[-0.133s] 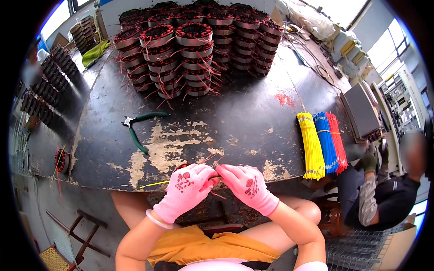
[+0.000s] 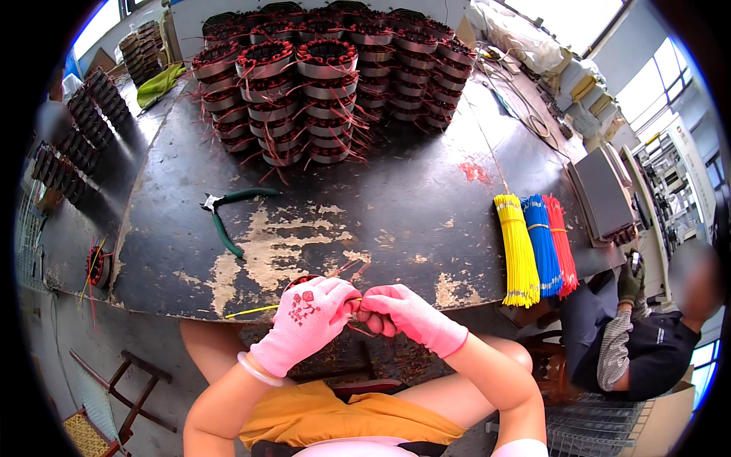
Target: The person sits cross-legged at a workbench and assembles electrical components by inserting colored plastic rods into circular metal cores. They use pliers to trim the ends of the rods and stack the finished units on the table.
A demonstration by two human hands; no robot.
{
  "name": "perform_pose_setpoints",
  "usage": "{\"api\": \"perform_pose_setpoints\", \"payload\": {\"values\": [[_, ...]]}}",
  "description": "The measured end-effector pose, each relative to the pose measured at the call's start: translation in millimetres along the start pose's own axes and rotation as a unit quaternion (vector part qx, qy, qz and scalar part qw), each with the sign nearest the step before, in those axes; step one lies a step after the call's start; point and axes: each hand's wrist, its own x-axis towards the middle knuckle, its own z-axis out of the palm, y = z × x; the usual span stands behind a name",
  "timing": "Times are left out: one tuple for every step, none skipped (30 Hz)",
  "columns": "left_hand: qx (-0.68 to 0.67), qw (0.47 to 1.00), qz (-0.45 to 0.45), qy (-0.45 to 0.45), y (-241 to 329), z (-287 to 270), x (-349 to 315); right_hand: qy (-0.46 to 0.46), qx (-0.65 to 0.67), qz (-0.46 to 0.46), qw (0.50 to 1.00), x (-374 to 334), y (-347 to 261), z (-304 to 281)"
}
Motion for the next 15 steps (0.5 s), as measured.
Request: {"api": "perform_pose_setpoints", "payload": {"values": [[-0.002,1.0,0.004,-0.001,-0.7,-0.8,-0.1,-0.016,0.03,0.01,0.999,-0.3,-0.7,-1.3],[-0.008,1.0,0.004,0.001,-0.3,-0.5,0.3,0.025,-0.058,-0.033,0.997,-6.0,-3.9,-0.8],[-0.007,1.0,-0.002,0.0,-0.2,-0.2,-0.3,0.061,-0.145,-0.073,0.985,-14.3,-8.1,2.1],[-0.006,1.0,-0.007,-0.001,0.0,0.3,-0.6,0.097,-0.23,-0.114,0.962,-19.0,-8.4,4.6],[-0.005,1.0,-0.013,-0.002,-0.4,1.0,-0.9,0.194,-0.384,-0.306,0.849,-15.1,5.7,5.2],[-0.007,1.0,-0.013,-0.001,-0.8,0.6,-1.2,0.219,-0.466,-0.365,0.776,-14.2,4.4,7.1],[-0.008,1.0,-0.014,0.001,-1.6,0.5,-1.5,0.24,-0.541,-0.417,0.69,-12.6,2.2,8.5],[-0.009,1.0,-0.015,0.002,-2.2,-0.1,-2.1,0.239,-0.54,-0.425,0.686,-10.4,3.2,9.6],[-0.012,1.0,-0.012,0.0,-1.2,-0.1,-0.9,0.239,-0.54,-0.434,0.68,-7.3,5.5,7.9],[-0.014,1.0,-0.009,-0.002,0.3,-0.3,0.4,0.239,-0.539,-0.444,0.674,-3.6,7.8,6.0],[-0.016,1.0,-0.006,-0.004,1.1,-0.5,1.6,0.207,-0.389,-0.342,0.83,1.7,9.9,3.0],[-0.012,1.0,-0.001,-0.011,0.1,-0.6,1.8,0.161,-0.215,-0.219,0.938,7.8,11.6,1.0],[-0.008,1.0,0.005,-0.017,-1.4,-0.1,2.7,0.105,-0.028,-0.084,0.99,11.6,12.4,1.0],[-0.004,1.0,0.012,-0.023,-1.9,0.1,3.0,0.11,0.034,-0.074,0.991,12.7,12.7,3.5],[-0.006,1.0,0.007,-0.019,-1.7,-0.6,4.2,0.15,-0.063,-0.106,0.981,8.1,6.6,5.1]]}}
